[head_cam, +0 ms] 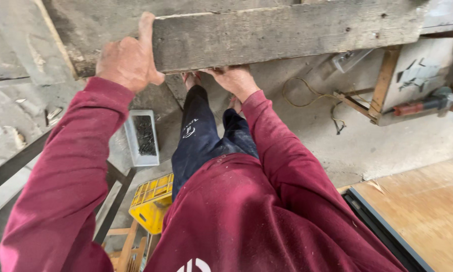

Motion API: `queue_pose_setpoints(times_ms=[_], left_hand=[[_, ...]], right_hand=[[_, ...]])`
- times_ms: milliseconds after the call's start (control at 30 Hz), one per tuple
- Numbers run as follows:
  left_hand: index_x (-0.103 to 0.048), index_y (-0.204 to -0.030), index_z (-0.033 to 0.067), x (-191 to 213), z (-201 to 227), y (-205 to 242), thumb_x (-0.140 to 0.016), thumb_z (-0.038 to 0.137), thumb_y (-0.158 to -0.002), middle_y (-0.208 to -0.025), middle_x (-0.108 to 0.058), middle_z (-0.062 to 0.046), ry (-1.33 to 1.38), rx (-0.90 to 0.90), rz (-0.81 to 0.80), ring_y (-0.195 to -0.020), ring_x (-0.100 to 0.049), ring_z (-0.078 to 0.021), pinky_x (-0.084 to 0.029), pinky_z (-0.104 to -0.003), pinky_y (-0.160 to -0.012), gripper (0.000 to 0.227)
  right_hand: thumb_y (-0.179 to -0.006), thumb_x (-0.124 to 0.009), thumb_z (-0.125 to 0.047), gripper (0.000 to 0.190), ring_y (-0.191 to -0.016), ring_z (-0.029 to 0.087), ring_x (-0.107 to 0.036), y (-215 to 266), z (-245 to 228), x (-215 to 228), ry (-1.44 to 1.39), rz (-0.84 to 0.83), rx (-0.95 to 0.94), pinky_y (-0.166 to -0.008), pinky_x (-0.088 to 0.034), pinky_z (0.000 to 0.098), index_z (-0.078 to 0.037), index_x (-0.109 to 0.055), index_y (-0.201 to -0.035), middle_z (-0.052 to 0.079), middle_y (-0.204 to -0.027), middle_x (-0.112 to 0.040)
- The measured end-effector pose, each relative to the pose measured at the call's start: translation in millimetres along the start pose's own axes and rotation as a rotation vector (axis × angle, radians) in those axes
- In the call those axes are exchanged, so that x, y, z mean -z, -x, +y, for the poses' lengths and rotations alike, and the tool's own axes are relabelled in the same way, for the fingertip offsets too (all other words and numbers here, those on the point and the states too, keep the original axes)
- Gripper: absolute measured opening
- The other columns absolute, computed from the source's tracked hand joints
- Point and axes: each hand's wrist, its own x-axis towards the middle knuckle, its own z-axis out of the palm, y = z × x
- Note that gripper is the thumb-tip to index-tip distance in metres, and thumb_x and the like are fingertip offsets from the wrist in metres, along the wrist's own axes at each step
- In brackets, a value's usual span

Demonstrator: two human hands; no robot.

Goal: The person assembles a wooden pallet by hand, using a hammer to drive nails into wooden blocks and planks. They position the wood pieces on a concrete floor, align them, and secure them with nails from a nearby container.

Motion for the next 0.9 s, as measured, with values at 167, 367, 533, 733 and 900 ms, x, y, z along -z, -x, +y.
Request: queue_pose_setpoints(times_ms=[167, 367, 533, 733, 900], left_hand=[[-0.012, -0.161, 0.0065, -7, -2, 0, -0.095, 0.039, -0.070, -0.089, -0.071, -0.029, -0.011, -0.019, 0.076, -0.078, -0.071, -0.0479, -0.057, -0.051, -0.075, 0.127], [-0.005, -0.168, 0.0097, -18, -14, 1, -0.095, 0.059, -0.066, -0.078, -0.072, -0.025, 0.130, -0.012, 0.055, -0.068, -0.071, -0.0420, -0.059, -0.048, -0.075, 0.145], [-0.057, -0.136, 0.0040, -39, -34, 15, -0.091, 0.045, -0.084, -0.089, -0.079, -0.016, 0.686, -0.102, 0.543, -0.078, -0.075, -0.0243, -0.058, -0.038, -0.079, 0.074], [-0.074, -0.117, 0.0088, -66, -5, 15, -0.083, 0.027, -0.079, -0.103, -0.080, -0.009, 1.201, 0.299, 0.392, -0.080, -0.081, -0.0166, -0.065, -0.031, -0.078, 0.042], [-0.080, -0.106, 0.0038, -70, 9, 17, -0.091, 0.017, -0.077, -0.103, -0.078, -0.018, 1.015, 0.260, 0.690, -0.094, -0.076, -0.0244, -0.057, -0.035, -0.090, 0.034]], right_hand=[[-0.097, -0.073, -0.053, 0.049, -0.105, 0.034, -0.070, 4, -1, 4, -0.269, -0.088, -0.130, -0.089, -0.056, 0.0469, -0.013, -0.072, -0.127, 0.009, -0.122, -0.073], [-0.094, -0.072, -0.040, 0.038, -0.104, 0.030, -0.070, 9, 11, -9, 0.006, -0.209, -0.019, -0.088, -0.056, 0.0433, -0.027, -0.070, -0.130, 0.004, -0.121, -0.073], [-0.102, -0.058, -0.016, 0.052, -0.114, 0.025, -0.069, 21, 27, -21, 0.222, -0.156, 0.315, -0.094, -0.057, 0.0343, -0.034, -0.057, -0.150, 0.001, -0.137, -0.068], [-0.103, -0.054, -0.017, 0.061, -0.101, 0.020, -0.068, 20, 44, -37, 0.165, -0.612, 0.038, -0.082, -0.057, 0.0313, -0.046, -0.043, -0.156, 0.006, -0.140, -0.064], [-0.102, -0.053, -0.025, 0.068, -0.072, 0.012, -0.070, 9, 61, -55, 0.222, -0.300, 0.233, -0.057, -0.059, 0.0249, -0.051, -0.026, -0.159, 0.015, -0.142, -0.062]])
